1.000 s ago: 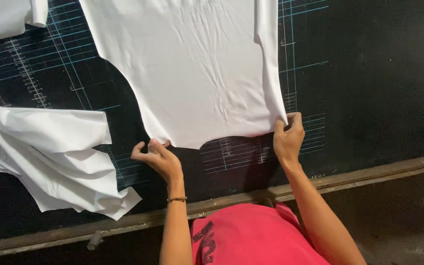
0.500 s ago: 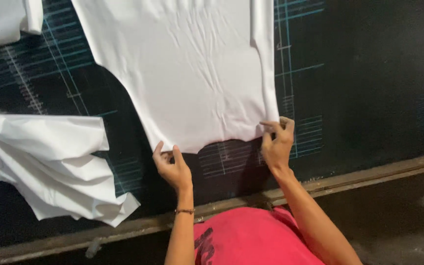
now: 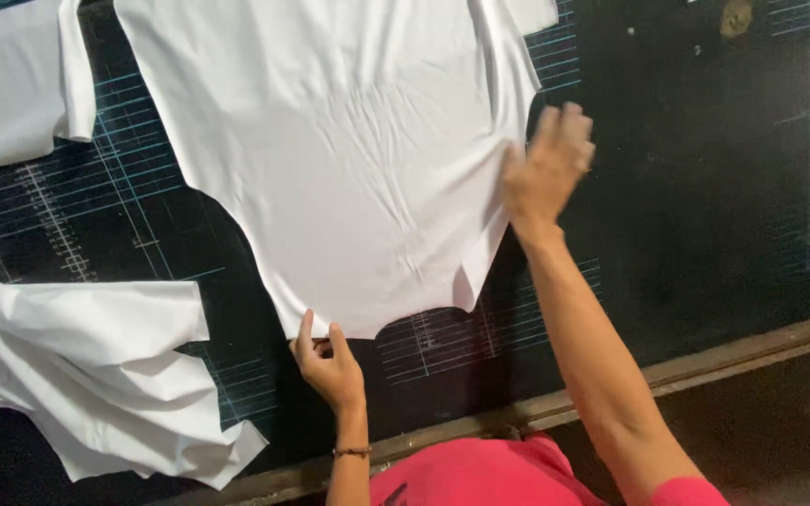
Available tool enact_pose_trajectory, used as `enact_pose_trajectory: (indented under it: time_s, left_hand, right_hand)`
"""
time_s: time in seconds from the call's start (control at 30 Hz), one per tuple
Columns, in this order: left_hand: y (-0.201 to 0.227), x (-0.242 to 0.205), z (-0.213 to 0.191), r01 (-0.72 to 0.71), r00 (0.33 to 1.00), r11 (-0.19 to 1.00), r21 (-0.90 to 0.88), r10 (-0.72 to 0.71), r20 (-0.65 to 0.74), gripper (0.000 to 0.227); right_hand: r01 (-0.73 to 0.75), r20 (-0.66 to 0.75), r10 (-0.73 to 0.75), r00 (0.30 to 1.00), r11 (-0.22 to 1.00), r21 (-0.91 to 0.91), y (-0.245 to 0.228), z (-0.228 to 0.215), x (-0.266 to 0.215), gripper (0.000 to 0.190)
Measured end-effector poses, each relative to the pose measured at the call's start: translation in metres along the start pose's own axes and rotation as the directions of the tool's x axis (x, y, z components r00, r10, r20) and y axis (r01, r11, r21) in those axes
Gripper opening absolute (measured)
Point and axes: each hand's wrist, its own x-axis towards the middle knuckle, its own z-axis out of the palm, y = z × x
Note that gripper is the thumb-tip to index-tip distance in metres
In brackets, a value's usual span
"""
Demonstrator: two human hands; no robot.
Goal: The person repeatedly picks up white t-shirts, unfolds them, and lays them flat on a dark cutting mat with grid lines. They smooth out the fabric with their hands to remove wrinkles and align the edges before moving on to the next shirt.
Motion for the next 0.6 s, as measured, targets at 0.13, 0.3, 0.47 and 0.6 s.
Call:
enact_pose_trajectory:
  time_s: [0.13,0.3,0.47,0.6]
  left_hand:
    - [-0.003,-0.001,0.0,-0.062,0.998,0.998,0.033,0.061,0.012,0.04]
    - [-0.023,0.002,0.005,-0.045,0.999,0.992,0.117,0.042,0.026,0.036]
    - [-0.009,-0.001,0.002,0.04,0.999,0.999,0.018,-0.039,-0.037,0.029]
    - [-0.019,-0.003,0.007,0.078,0.995,0.99,-0.114,-0.084,-0.046,0.034]
  right_hand:
    - [-0.125,-0.011,0.13,0.991,0.971,0.203,0.006,-0.055,-0.037,0.043]
    - [-0.297,0.405,0.214,0.889,0.942,0.155,0.008,-0.08,-0.128,0.076]
    - [-0.311,0.347,0.203,0.916,0.905,0.291,0.013,-0.07,-0.152,0.032]
    - [-0.476,0.331,0.35,0.876,0.74,0.475,0.003,-0.076,-0.155,0.025]
